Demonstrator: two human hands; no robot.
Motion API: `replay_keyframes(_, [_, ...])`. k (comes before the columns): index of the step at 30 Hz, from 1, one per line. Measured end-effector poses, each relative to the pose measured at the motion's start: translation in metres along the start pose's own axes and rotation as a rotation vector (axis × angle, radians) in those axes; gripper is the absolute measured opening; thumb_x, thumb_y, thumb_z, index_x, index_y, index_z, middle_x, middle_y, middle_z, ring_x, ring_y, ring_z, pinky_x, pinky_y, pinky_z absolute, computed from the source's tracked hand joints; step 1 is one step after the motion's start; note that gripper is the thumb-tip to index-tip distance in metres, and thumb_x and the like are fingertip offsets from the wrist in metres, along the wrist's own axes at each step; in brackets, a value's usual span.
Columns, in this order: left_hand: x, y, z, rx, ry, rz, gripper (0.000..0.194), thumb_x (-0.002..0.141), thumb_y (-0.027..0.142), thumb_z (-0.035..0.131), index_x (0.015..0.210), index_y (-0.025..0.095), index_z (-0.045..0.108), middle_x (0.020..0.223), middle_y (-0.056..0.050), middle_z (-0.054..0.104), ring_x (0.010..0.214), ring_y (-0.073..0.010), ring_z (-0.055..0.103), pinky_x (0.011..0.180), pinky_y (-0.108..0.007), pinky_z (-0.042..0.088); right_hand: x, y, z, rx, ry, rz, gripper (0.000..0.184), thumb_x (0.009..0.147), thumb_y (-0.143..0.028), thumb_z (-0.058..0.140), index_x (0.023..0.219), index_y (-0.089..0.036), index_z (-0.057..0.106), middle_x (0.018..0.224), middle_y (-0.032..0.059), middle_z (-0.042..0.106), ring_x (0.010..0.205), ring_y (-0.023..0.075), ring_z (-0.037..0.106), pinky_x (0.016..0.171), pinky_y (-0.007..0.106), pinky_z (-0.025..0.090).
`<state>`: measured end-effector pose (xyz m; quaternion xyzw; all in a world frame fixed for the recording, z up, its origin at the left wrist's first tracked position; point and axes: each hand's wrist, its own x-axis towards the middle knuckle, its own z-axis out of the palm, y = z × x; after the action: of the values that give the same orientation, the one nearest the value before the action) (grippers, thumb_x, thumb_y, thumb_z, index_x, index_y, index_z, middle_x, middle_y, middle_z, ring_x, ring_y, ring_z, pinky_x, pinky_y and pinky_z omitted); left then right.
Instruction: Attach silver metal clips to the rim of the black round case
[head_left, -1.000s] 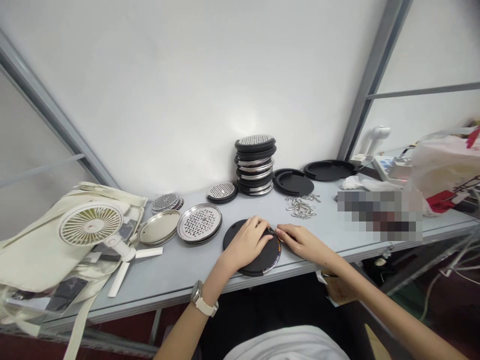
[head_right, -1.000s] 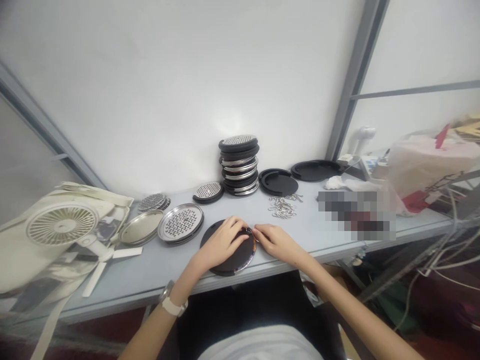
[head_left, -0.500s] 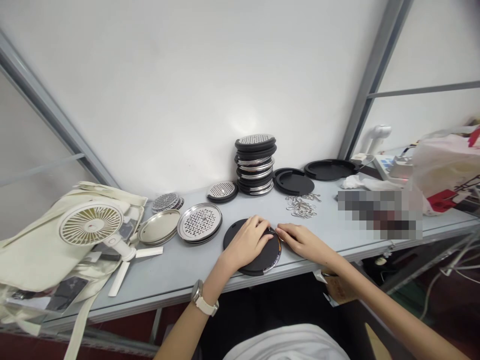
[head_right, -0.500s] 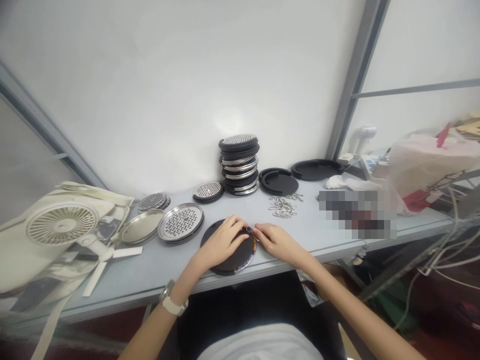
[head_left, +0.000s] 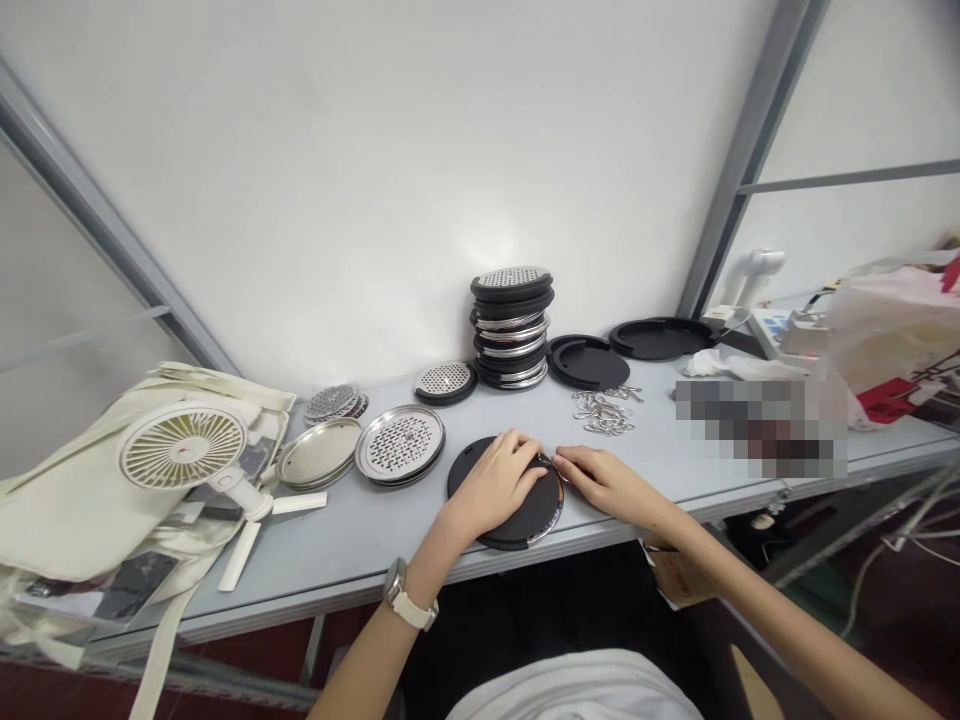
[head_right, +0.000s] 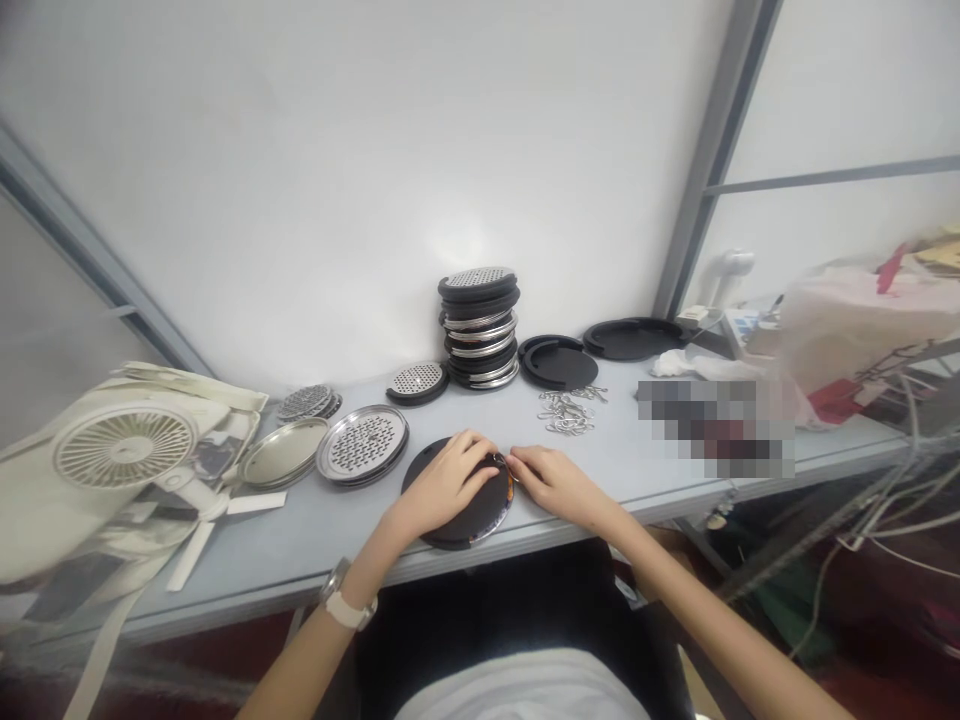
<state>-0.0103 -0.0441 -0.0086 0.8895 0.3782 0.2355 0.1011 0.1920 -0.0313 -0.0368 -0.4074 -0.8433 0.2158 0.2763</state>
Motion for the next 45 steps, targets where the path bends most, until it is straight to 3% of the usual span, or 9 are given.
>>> replay_keyframes(45, [-0.0004,-0.0019,0.002,-0.001,0.005,0.011,0.019,0.097,0.028,0.04,0.109,0.02,0.053,0.108,-0.007,0.051,0.103,-0.0204,0.051,0.094,-0.037,0.044,-0.0002,0.001,-0.0003,0.022,-0.012,0.034,0.04,0.099,-0.04,0.031,0.069,-0.02,0.048,0.064,-0.001,0.054,0.061,0.0147,0.051,0.061,0.025,0.038])
